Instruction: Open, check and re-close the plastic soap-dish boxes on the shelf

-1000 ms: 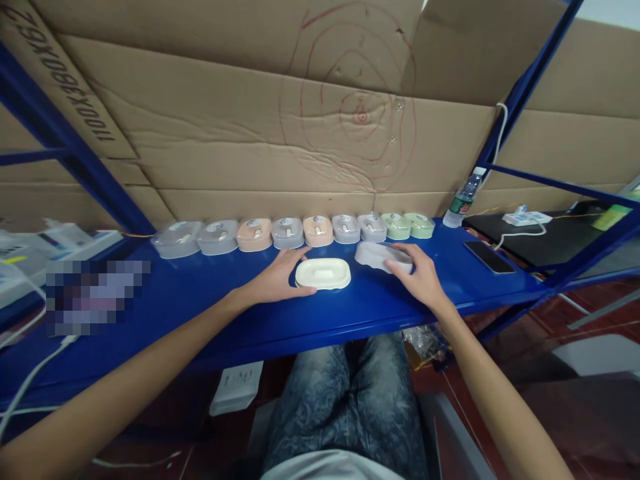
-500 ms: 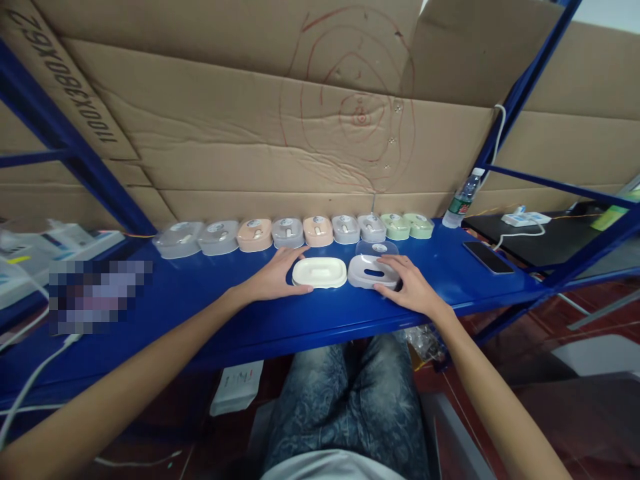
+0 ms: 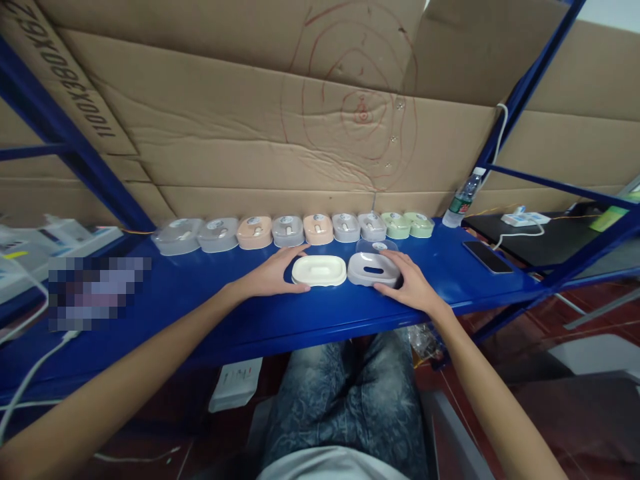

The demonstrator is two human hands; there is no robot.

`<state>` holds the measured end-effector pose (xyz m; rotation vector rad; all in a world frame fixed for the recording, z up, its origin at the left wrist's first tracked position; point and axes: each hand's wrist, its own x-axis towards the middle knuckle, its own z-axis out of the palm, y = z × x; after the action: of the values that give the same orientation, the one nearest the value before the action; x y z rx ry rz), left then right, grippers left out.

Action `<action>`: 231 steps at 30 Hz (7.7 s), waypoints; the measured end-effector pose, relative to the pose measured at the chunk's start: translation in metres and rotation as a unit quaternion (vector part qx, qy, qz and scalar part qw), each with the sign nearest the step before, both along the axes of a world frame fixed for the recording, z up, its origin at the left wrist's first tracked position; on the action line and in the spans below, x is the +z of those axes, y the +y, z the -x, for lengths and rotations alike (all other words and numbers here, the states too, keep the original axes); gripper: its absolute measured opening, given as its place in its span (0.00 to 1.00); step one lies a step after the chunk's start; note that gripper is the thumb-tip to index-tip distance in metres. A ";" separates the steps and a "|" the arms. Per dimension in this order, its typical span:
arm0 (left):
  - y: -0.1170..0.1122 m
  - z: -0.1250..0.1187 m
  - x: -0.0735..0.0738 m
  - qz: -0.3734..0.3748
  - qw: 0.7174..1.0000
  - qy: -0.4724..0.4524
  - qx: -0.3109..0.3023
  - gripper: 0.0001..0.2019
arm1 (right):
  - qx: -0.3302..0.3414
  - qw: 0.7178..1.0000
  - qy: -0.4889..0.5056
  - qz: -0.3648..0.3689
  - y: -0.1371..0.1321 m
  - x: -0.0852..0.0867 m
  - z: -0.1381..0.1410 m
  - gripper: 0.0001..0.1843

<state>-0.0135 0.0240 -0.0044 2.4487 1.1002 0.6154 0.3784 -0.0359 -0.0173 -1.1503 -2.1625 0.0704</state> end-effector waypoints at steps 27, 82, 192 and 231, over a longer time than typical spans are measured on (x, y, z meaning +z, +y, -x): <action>-0.001 -0.008 -0.012 0.008 0.999 -0.051 -0.010 0.68 | 0.114 0.989 0.091 0.024 0.029 0.005 0.104 0.34; 0.000 -0.013 -0.013 0.032 0.997 -0.075 0.003 0.68 | 0.071 0.993 0.083 0.047 0.023 0.020 0.105 0.37; -0.001 -0.008 -0.004 0.019 0.999 -0.010 -0.033 0.49 | -0.462 0.858 -0.187 -0.122 0.028 0.000 -0.103 0.48; -0.004 -0.006 0.002 0.026 0.999 -0.020 -0.039 0.44 | -0.380 0.913 -0.101 -0.111 0.118 0.071 -0.089 0.29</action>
<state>-0.0079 0.0203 -0.0027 2.4123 0.9885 0.6009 0.4676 0.0820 0.0541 -1.8292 -1.6771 -0.6440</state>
